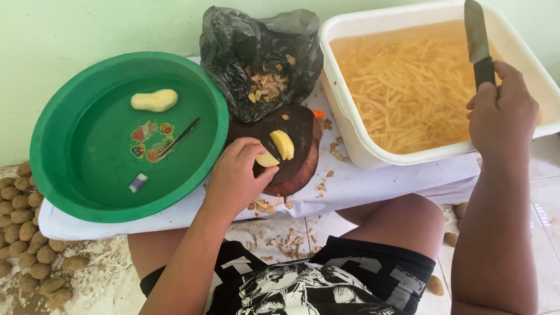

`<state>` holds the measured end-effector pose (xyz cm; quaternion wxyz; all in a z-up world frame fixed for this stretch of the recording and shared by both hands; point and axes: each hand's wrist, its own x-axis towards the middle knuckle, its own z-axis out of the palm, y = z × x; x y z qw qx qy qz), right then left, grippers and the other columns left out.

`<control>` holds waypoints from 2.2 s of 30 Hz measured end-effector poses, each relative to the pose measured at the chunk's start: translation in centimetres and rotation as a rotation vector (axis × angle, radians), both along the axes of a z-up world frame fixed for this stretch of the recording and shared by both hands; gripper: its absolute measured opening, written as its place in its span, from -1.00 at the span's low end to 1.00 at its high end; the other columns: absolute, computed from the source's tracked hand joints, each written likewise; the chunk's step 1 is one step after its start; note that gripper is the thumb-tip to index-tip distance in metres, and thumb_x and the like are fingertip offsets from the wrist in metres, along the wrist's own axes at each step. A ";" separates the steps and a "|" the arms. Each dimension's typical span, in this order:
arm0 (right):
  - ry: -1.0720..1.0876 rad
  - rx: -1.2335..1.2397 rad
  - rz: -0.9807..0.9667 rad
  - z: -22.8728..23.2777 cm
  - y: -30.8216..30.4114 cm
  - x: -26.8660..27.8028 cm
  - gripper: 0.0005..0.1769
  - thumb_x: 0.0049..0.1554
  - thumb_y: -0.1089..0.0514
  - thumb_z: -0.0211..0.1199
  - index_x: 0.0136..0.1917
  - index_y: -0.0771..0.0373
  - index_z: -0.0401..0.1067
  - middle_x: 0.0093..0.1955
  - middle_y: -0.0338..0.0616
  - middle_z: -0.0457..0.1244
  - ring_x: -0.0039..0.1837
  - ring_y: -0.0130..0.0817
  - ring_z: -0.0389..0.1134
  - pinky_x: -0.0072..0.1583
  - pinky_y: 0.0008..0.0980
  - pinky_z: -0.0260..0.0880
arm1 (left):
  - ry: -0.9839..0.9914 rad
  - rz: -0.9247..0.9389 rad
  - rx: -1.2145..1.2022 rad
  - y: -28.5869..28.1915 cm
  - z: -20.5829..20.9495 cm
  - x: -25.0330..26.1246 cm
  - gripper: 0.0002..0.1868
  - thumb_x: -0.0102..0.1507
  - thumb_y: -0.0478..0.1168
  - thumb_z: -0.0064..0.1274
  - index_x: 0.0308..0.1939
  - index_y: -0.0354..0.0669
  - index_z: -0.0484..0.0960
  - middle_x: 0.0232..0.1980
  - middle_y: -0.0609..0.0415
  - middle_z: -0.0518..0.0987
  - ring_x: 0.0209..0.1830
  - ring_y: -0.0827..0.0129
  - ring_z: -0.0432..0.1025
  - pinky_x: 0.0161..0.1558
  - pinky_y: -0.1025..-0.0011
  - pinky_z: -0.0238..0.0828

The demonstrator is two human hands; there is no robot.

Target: Slicing peeled potatoes into thin strips for french fries using a knife and a wooden cutting board.

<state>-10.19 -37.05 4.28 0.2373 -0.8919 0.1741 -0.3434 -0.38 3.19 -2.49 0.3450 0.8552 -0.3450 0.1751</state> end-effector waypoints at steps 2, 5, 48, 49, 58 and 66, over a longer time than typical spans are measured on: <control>-0.017 -0.043 0.000 -0.3 0.1 -0.3 -0.47 0.36 0.47 -0.10 0.55 0.64 0.33 -0.19 0.04 0.31 -0.26 -0.27 0.31 -0.21 -0.32 0.30 | -0.040 0.003 0.004 0.3 -0.2 -0.4 -0.60 0.03 -0.24 0.39 -0.12 -0.22 0.58 0.09 0.03 0.56 0.02 0.15 0.46 0.07 0.29 0.42; -0.151 -0.169 0.096 -0.2 1.8 -0.8 -0.51 0.43 0.57 -0.12 0.57 0.78 0.28 -0.19 0.15 0.27 -0.29 -0.21 0.25 -0.24 -0.32 0.22 | 0.007 0.018 0.059 0.5 0.1 -0.7 -0.72 0.14 -0.21 0.27 -0.14 -0.31 0.69 0.21 -0.12 0.52 0.16 0.05 0.42 0.16 0.22 0.38; 0.421 -0.467 0.550 -4.6 22.0 -3.0 -0.23 -0.09 0.23 0.30 0.42 0.25 0.35 -0.29 -0.19 0.23 -0.42 -0.35 0.30 -0.42 -0.35 0.32 | -0.075 0.081 0.074 0.2 0.1 -1.0 -0.73 0.09 -0.28 0.34 -0.14 -0.27 0.75 0.00 -0.04 0.66 0.11 0.06 0.52 0.09 0.23 0.49; 0.400 -0.460 0.538 -4.9 22.2 -2.7 -0.24 -0.10 0.23 0.31 0.41 0.23 0.36 -0.30 -0.19 0.24 -0.42 -0.33 0.31 -0.43 -0.34 0.32 | -0.079 0.084 0.086 0.2 0.1 -1.0 -0.72 0.10 -0.27 0.33 -0.13 -0.28 0.76 0.00 -0.05 0.66 0.11 0.07 0.52 0.09 0.23 0.49; 0.379 -0.572 0.527 -5.3 22.6 -2.7 -0.23 -0.11 0.20 0.29 0.41 0.22 0.38 -0.31 -0.18 0.19 -0.41 -0.35 0.27 -0.42 -0.42 0.28 | -0.063 0.108 0.085 0.2 0.5 -1.3 -0.71 0.09 -0.28 0.33 -0.11 -0.24 0.74 0.03 -0.05 0.66 0.09 0.10 0.53 0.04 0.25 0.50; 0.473 -0.536 0.517 -5.3 21.6 -5.7 -0.21 -0.11 0.21 0.28 0.44 0.17 0.34 -0.29 -0.21 0.22 -0.38 -0.33 0.30 -0.37 -0.35 0.36 | -0.061 0.102 0.060 0.3 -0.2 -1.1 -0.71 0.09 -0.27 0.33 -0.12 -0.26 0.73 0.03 -0.07 0.67 0.12 0.07 0.54 0.08 0.22 0.49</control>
